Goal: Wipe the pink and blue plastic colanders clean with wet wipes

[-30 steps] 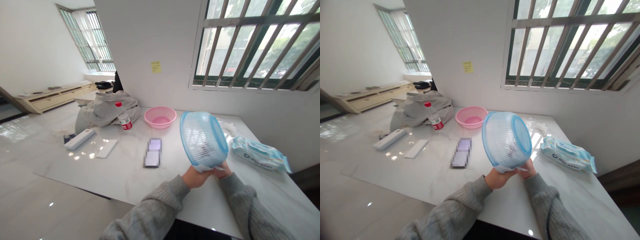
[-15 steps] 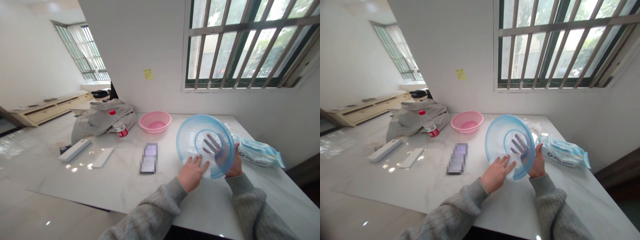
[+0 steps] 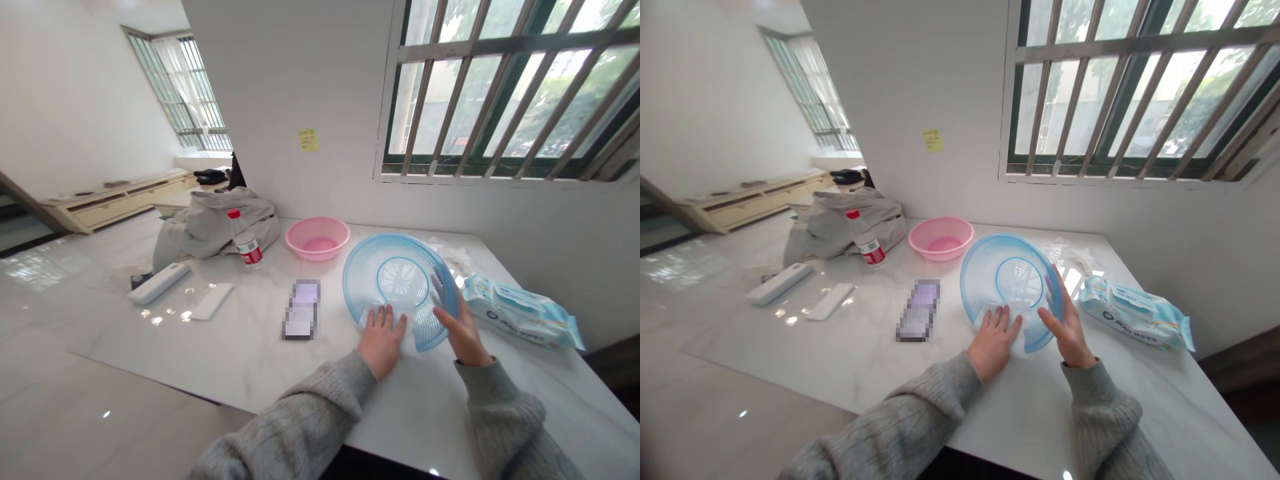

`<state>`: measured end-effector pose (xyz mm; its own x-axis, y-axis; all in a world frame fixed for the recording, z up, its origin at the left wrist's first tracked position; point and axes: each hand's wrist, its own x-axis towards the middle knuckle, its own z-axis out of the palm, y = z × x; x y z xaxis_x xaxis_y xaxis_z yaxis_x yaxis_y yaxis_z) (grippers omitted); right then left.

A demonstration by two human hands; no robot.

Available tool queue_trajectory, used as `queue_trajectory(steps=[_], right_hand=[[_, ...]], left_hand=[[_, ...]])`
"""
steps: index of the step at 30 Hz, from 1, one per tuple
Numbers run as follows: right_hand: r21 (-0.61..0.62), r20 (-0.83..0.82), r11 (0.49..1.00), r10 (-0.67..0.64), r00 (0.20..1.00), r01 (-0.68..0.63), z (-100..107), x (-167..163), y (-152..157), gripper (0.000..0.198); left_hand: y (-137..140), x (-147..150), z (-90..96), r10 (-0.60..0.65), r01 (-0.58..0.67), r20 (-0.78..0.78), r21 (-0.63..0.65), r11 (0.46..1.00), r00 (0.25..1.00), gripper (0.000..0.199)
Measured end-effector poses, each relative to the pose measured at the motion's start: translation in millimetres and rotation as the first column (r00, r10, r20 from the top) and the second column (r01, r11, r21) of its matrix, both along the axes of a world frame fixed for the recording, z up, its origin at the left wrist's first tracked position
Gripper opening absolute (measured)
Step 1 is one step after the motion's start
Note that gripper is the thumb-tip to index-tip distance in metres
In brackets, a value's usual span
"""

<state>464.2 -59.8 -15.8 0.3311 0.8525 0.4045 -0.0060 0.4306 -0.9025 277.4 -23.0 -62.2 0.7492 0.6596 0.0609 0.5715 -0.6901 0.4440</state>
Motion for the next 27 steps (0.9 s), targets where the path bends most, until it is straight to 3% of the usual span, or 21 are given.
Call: queue_trajectory(steps=[6,12,16,19,23,25,27], right_hand=[[0.028,-0.090,0.997,-0.065,0.994,0.067,-13,-13,2,0.065],[0.050,-0.113,0.992,-0.107,0.988,0.113,-10,-17,1,0.060],[0.057,-0.143,0.990,-0.123,0.982,0.132,-11,-17,2,0.058],[0.081,-0.150,0.987,-0.125,0.981,0.138,-9,-17,2,0.059],[0.126,-0.144,0.981,-0.133,0.981,0.151,-4,-17,1,0.058],[0.118,-0.158,0.981,-0.132,0.979,0.151,-5,-15,1,0.056],[0.079,-0.197,0.985,-0.135,0.971,0.153,-7,-13,3,0.055]], left_hand=[[-2,2,1.7,-0.050,0.111,0.335,-0.166,0.980,0.941,0.107],[0,20,12.3,-0.180,0.352,0.479,-0.298,0.887,0.859,0.096],[-1,28,19.7,-0.152,0.446,0.613,-0.361,0.819,0.775,0.085],[-4,31,32.3,-0.163,0.503,0.672,-0.349,0.791,0.722,0.082],[-7,41,56.8,-0.226,0.631,0.778,-0.264,0.729,0.586,0.074],[-6,51,65.4,-0.206,0.632,0.789,-0.275,0.724,0.579,0.075],[-2,61,69.2,-0.158,0.577,0.778,-0.297,0.761,0.608,0.077]])
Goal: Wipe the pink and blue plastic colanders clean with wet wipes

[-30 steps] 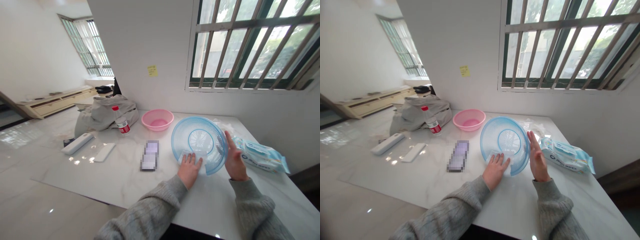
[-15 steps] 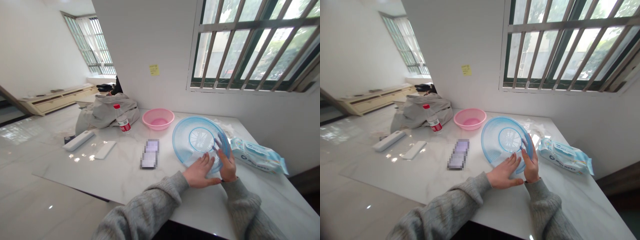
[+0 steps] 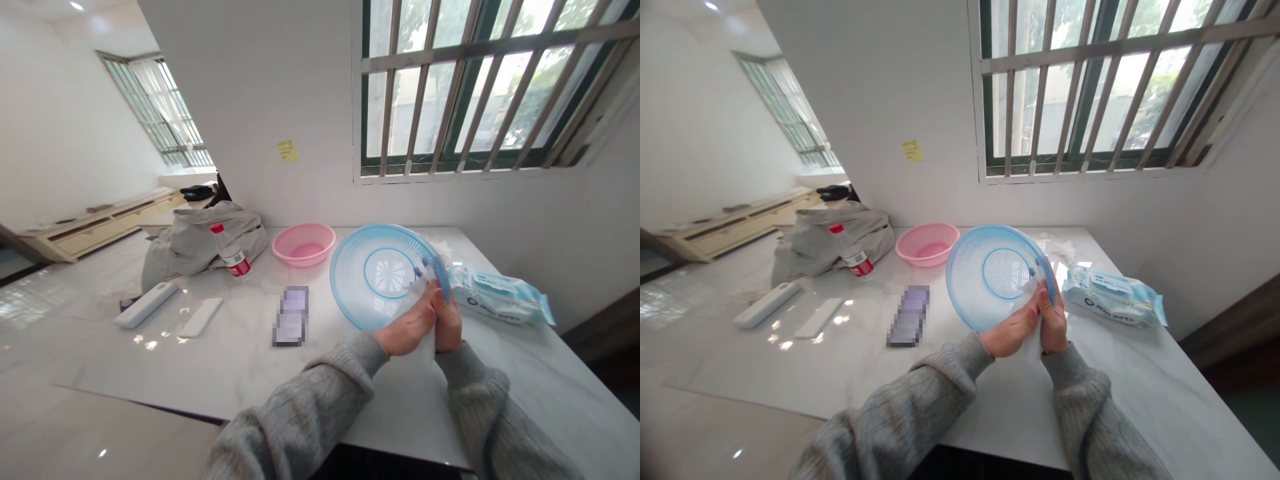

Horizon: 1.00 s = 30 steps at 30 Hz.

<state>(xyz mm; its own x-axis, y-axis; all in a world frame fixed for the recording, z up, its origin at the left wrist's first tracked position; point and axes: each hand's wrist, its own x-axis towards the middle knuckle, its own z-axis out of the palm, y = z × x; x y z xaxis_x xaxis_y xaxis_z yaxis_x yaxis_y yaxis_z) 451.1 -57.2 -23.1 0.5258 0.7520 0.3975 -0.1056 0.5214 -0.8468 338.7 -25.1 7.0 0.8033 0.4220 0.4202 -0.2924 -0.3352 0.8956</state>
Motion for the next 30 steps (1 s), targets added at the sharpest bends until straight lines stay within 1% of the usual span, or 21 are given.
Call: queue_trajectory(steps=[3,7,8,10,12,13,14,15,16,17,18,19,20,21,22,23,25,27,30], right_hand=[[-0.039,-0.073,0.999,-0.002,0.997,-0.001,-4,0,4,0.059],[-0.013,-0.160,0.997,0.070,0.985,-0.073,-3,-7,6,0.062],[-0.005,-0.176,0.996,0.083,0.981,-0.085,-2,-8,6,0.063],[0.006,-0.187,0.996,0.093,0.978,-0.094,0,-11,7,0.065],[0.015,-0.173,0.994,0.106,0.979,-0.105,1,-12,7,0.064],[0.021,-0.164,0.993,0.116,0.980,-0.115,2,-12,7,0.062],[0.027,-0.159,0.992,0.127,0.979,-0.124,2,-12,8,0.059],[0.032,-0.160,0.991,0.134,0.978,-0.131,2,-11,8,0.057],[0.033,-0.167,0.990,0.138,0.976,-0.134,3,-11,8,0.055],[0.027,-0.179,0.991,0.137,0.974,-0.134,3,-10,7,0.053],[0.016,-0.191,0.991,0.135,0.972,-0.134,3,-10,7,0.051],[0.002,-0.200,0.991,0.132,0.971,-0.134,2,-9,7,0.050],[-0.013,-0.204,0.991,0.130,0.970,-0.136,2,-8,7,0.049],[-0.027,-0.204,0.990,0.129,0.970,-0.137,1,-7,7,0.049],[-0.036,-0.203,0.990,0.126,0.971,-0.136,1,-5,6,0.049],[-0.044,-0.200,0.990,0.121,0.972,-0.132,0,-4,6,0.049],[-0.061,-0.185,0.991,0.102,0.977,-0.115,-1,-2,7,0.050],[-0.080,-0.164,0.993,0.074,0.984,-0.088,-2,0,7,0.050],[-0.089,-0.124,0.994,0.046,0.991,-0.058,-4,2,9,0.053]], left_hand=[[11,15,-1.5,0.093,-0.093,-0.002,-0.004,0.996,0.996,0.079],[26,27,-10.6,0.184,-0.184,0.047,0.008,0.983,0.982,0.075],[29,27,-13.2,0.199,-0.201,0.048,0.030,0.979,0.979,0.073],[36,25,-18.2,0.232,-0.236,0.046,0.128,0.963,0.972,0.071],[45,20,-22.6,0.287,-0.291,0.055,0.257,0.921,0.956,0.070],[51,17,-24.6,0.325,-0.325,0.057,0.325,0.888,0.944,0.069],[57,14,-26.5,0.371,-0.358,0.050,0.406,0.841,0.927,0.068],[63,11,-28.3,0.418,-0.367,0.018,0.513,0.776,0.908,0.068],[70,8,-30.0,0.462,-0.346,-0.024,0.630,0.695,0.886,0.070],[77,6,-31.5,0.505,-0.307,-0.055,0.736,0.604,0.862,0.074],[83,4,-32.9,0.559,-0.277,-0.069,0.814,0.510,0.826,0.077],[89,2,-34.1,0.605,-0.250,-0.072,0.868,0.430,0.793,0.078],[94,0,-35.1,0.638,-0.233,-0.063,0.900,0.368,0.767,0.079],[99,-2,-36.1,0.662,-0.222,-0.052,0.920,0.323,0.748,0.079],[104,-3,-37.1,0.676,-0.215,-0.043,0.931,0.294,0.736,0.080],[107,-5,-38.3,0.686,-0.213,-0.039,0.936,0.279,0.727,0.080],[113,-10,-41.8,0.702,-0.211,-0.050,0.937,0.280,0.710,0.081],[117,-15,-47.0,0.726,-0.219,-0.082,0.925,0.310,0.682,0.082],[117,-25,-56.2,0.774,-0.250,-0.149,0.895,0.370,0.615,0.085]])
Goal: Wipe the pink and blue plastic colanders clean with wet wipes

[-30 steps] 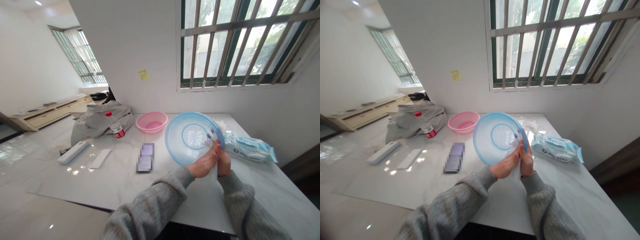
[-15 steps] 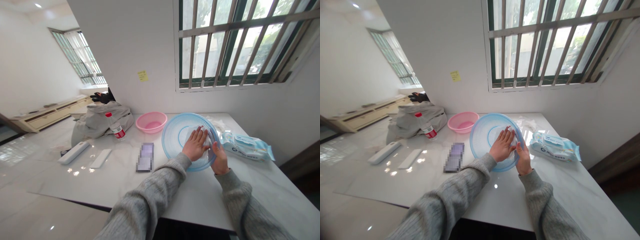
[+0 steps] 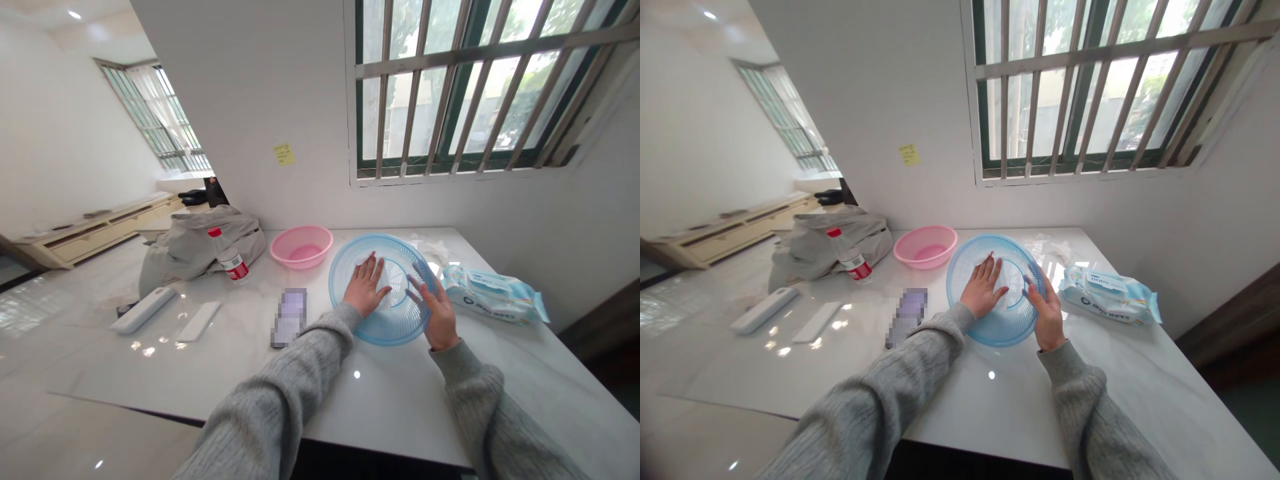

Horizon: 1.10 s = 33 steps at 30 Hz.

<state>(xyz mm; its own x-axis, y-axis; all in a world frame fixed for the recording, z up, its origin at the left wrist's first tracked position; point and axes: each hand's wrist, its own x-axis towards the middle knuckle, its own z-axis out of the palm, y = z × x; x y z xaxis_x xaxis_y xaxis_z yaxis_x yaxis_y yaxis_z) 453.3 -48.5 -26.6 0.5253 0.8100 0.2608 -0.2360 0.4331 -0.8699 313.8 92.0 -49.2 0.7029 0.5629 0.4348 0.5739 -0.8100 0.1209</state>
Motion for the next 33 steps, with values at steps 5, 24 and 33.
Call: queue_trajectory(steps=[5,24,33], right_hand=[[0.006,0.093,1.000,-0.017,0.996,0.017,-3,4,1,0.058],[0.049,0.349,0.999,0.003,0.937,-0.021,-3,12,-5,0.068],[0.039,0.349,0.999,-0.008,0.937,-0.006,0,11,-6,0.068]], left_hand=[[-12,-17,-12.2,0.065,-0.068,-0.038,-0.110,0.992,0.997,0.095],[-48,-29,-18.2,0.042,-0.042,-0.004,-0.183,0.982,0.999,0.115],[-46,-31,-14.6,0.017,-0.009,0.046,-0.160,0.987,0.999,0.107]])
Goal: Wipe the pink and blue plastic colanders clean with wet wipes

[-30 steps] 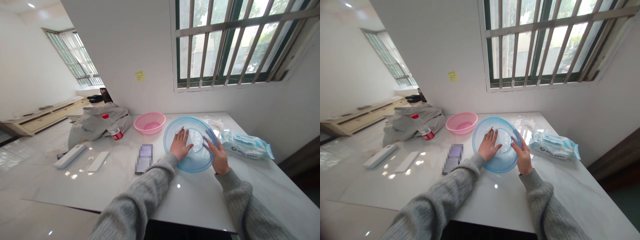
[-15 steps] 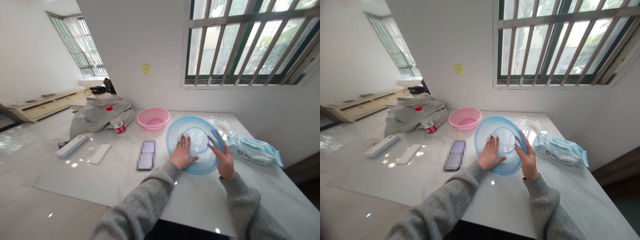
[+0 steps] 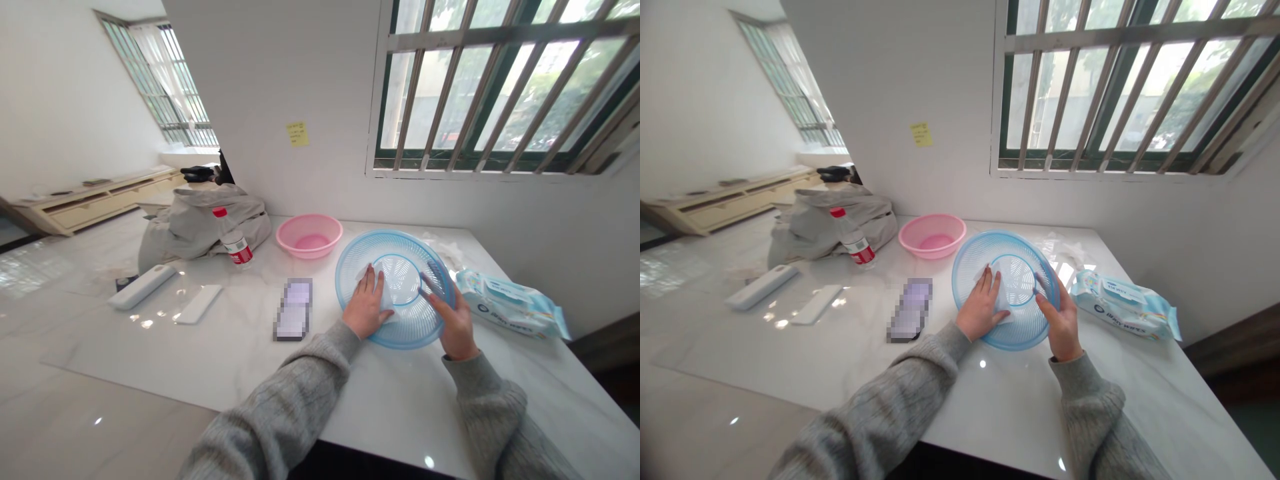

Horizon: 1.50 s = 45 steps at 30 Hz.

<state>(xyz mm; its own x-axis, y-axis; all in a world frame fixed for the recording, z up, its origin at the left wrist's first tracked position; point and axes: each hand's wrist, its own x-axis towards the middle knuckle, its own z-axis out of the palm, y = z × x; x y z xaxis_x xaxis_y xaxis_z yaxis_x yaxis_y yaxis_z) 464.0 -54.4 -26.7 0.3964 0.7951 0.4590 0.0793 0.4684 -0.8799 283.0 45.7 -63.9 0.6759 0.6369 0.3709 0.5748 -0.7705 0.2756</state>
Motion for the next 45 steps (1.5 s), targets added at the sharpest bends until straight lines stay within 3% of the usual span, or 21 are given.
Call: queue_trajectory(steps=[24,33,45], right_hand=[[-0.022,-0.055,1.000,-0.012,0.998,0.011,5.8,-3.1,-2.5,0.059],[0.011,-0.013,1.000,-0.006,1.000,0.007,2.5,-0.8,-1.5,0.065],[-0.018,-0.039,1.000,-0.020,0.999,0.019,3.6,-1.8,-1.1,0.067]], left_hand=[[3.6,-0.9,-2.1,-0.026,0.029,0.075,-0.030,0.999,0.997,0.095],[5.5,-1.4,-4.3,-0.027,0.035,0.118,-0.072,0.997,0.993,0.090],[2.9,-2.9,0.8,-0.036,0.054,0.186,-0.092,0.994,0.982,0.061]])
